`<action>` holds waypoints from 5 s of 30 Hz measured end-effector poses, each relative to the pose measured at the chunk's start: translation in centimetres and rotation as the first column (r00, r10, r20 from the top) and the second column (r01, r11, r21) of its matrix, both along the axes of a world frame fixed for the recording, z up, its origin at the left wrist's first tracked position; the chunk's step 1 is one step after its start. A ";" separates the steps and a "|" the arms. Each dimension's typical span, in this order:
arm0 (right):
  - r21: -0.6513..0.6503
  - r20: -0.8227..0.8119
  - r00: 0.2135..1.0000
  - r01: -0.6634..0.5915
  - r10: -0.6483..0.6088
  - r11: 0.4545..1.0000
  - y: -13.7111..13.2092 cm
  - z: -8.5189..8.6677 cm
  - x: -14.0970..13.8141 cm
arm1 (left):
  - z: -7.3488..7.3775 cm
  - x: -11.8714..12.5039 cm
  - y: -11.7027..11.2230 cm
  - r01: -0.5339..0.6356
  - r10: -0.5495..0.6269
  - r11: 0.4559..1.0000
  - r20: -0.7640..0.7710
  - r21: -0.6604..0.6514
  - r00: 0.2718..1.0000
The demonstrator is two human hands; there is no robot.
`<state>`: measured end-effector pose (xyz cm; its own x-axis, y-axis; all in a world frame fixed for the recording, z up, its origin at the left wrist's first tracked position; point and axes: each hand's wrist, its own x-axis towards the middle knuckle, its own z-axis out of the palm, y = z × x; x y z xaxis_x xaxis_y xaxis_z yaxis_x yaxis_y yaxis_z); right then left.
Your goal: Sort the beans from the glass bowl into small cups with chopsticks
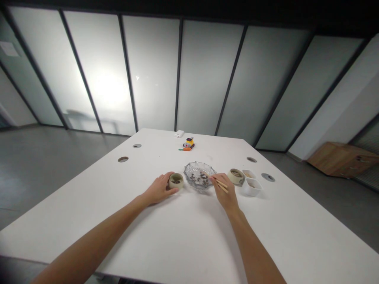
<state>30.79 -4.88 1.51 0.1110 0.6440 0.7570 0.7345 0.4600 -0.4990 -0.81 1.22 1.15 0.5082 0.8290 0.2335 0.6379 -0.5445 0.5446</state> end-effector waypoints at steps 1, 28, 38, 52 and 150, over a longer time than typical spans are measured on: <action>0.010 -0.002 1.000 0.009 -0.009 1.000 0.0 0.1 0.1 | 0.0 0.0 0.0 0.001 -0.001 1.000 0.002 -0.002 1.000; -0.055 -0.012 1.000 -0.025 0.024 0.998 -0.3 0.2 -0.3 | -0.1 0.0 0.1 0.005 -0.005 1.000 0.007 0.004 1.000; -0.007 -0.031 1.000 -0.003 0.003 1.000 -0.1 0.2 -0.3 | 0.1 -0.1 0.0 0.010 -0.010 1.000 0.004 -0.004 1.000; -0.006 -0.020 1.000 0.013 -0.013 1.000 -0.1 0.3 -0.1 | 0.3 0.0 -0.1 0.010 -0.010 1.000 0.000 -0.013 1.000; 0.074 -0.024 0.999 0.031 -0.029 0.997 -0.9 0.9 -2.8 | 0.2 -0.1 -0.1 0.010 -0.010 1.000 -0.002 -0.002 1.000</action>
<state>28.02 -5.75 2.40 0.1473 0.5819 0.7998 0.7370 0.4747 -0.4811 -0.93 1.08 1.34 0.5165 0.8244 0.2314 0.6335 -0.5497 0.5445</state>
